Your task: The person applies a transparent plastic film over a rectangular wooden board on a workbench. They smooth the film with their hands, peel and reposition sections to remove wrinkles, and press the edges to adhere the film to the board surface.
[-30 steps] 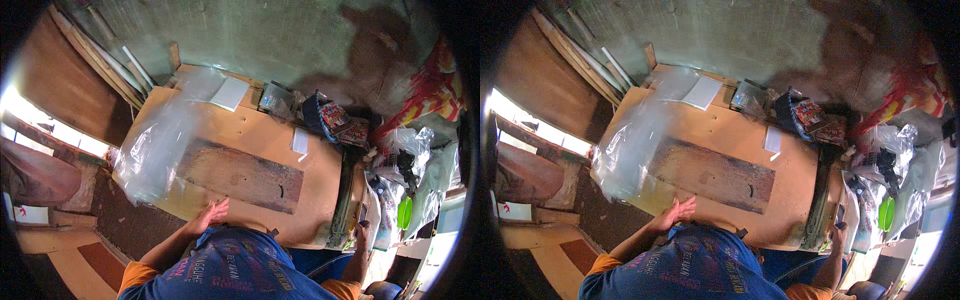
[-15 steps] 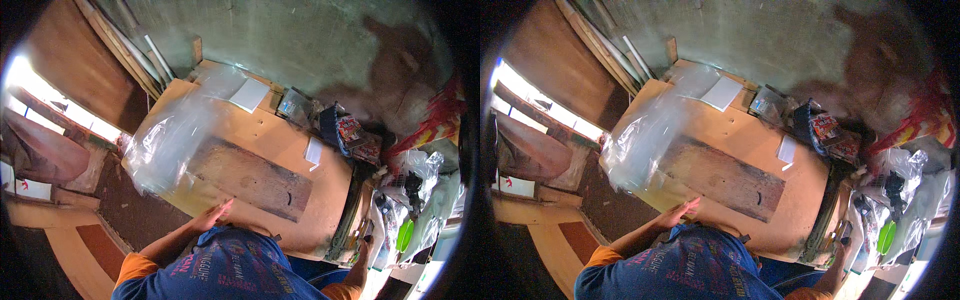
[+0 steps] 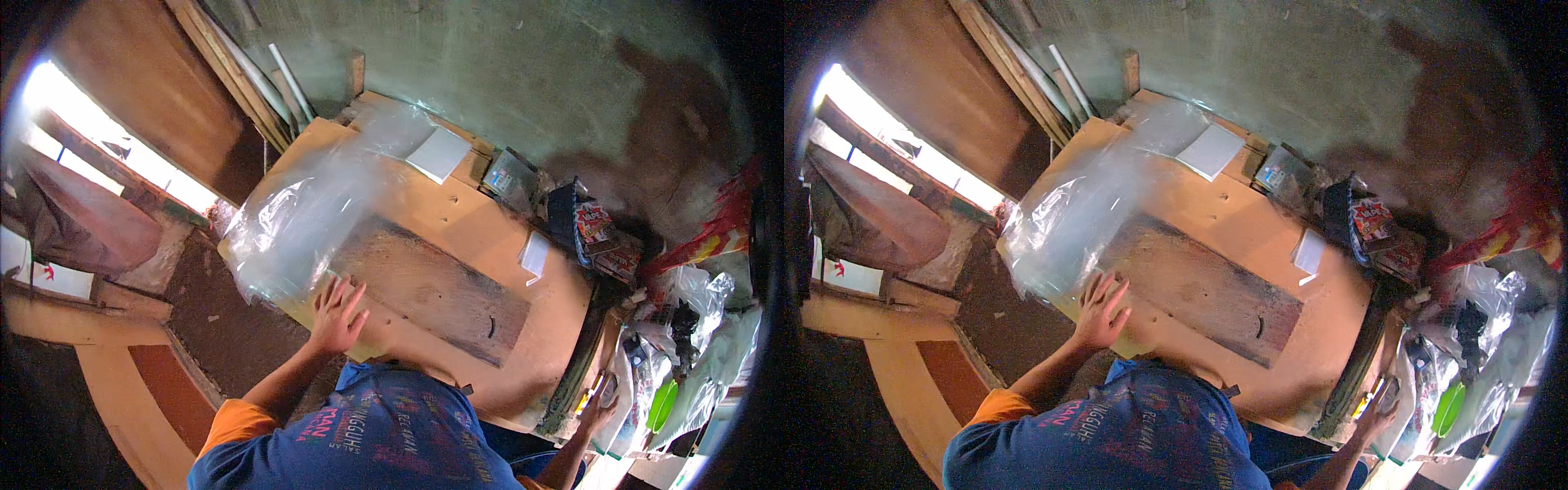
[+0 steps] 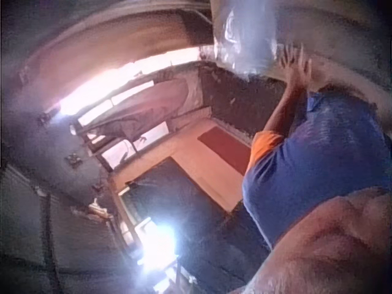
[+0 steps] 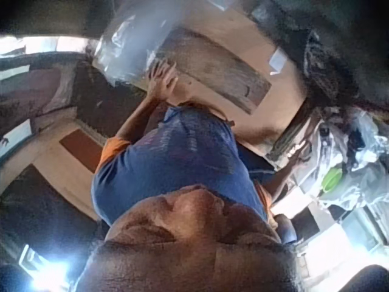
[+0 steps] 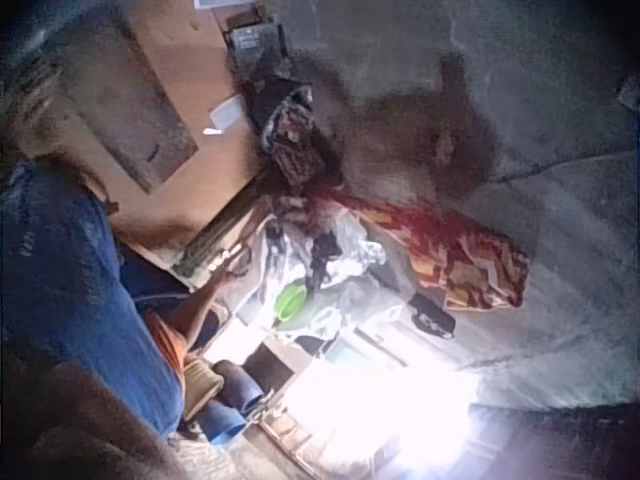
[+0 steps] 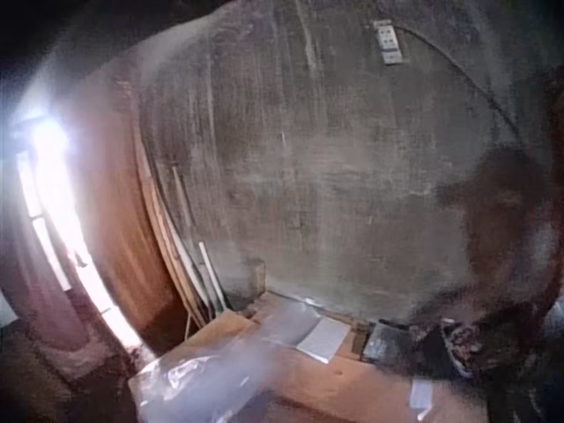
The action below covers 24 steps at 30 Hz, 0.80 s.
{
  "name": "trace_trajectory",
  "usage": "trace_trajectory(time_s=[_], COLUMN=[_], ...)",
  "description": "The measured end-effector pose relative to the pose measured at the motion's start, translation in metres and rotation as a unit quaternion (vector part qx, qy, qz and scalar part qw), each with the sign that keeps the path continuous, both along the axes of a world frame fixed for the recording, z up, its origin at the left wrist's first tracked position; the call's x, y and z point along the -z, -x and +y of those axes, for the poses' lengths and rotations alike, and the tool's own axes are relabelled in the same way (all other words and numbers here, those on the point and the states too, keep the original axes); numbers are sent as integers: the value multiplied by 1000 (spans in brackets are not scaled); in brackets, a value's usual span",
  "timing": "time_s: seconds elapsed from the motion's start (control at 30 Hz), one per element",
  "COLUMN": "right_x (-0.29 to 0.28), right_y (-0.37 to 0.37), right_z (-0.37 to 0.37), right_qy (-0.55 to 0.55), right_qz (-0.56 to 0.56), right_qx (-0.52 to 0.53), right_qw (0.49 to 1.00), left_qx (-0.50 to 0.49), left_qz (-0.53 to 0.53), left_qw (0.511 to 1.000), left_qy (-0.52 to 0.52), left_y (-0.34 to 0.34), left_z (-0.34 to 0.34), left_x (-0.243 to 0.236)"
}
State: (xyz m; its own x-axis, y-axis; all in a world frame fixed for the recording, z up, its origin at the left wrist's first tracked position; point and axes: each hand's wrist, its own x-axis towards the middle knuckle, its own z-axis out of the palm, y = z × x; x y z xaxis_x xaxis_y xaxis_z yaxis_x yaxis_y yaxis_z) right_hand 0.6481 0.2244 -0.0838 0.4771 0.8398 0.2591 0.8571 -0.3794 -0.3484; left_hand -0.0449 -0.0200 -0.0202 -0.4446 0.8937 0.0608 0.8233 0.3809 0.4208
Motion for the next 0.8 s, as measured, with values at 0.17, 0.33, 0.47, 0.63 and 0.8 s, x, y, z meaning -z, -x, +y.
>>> trace_trajectory(time_s=[0.17,0.33,0.47,0.63,0.8], right_x=[-15,-46,-44,-64,-56], right_y=[54,154,201,268,319], right_z=[-23,-33,-37,-30,18], right_qy=[-61,-52,-41,-13,40], right_qz=[-94,11,66,110,228], right_qx=[-180,-205,-273,-328,-317], right_qw=[977,977,959,938,920], left_qx=[-89,-170,-174,-204,-221], left_qz=[56,53,33,28,65], left_qw=[989,973,977,974,969], left_qy=[107,145,117,96,93], left_y=[40,54,47,50,47], left_z=[-3,-2,1,2,9], left_x=[28,37,40,66,66])
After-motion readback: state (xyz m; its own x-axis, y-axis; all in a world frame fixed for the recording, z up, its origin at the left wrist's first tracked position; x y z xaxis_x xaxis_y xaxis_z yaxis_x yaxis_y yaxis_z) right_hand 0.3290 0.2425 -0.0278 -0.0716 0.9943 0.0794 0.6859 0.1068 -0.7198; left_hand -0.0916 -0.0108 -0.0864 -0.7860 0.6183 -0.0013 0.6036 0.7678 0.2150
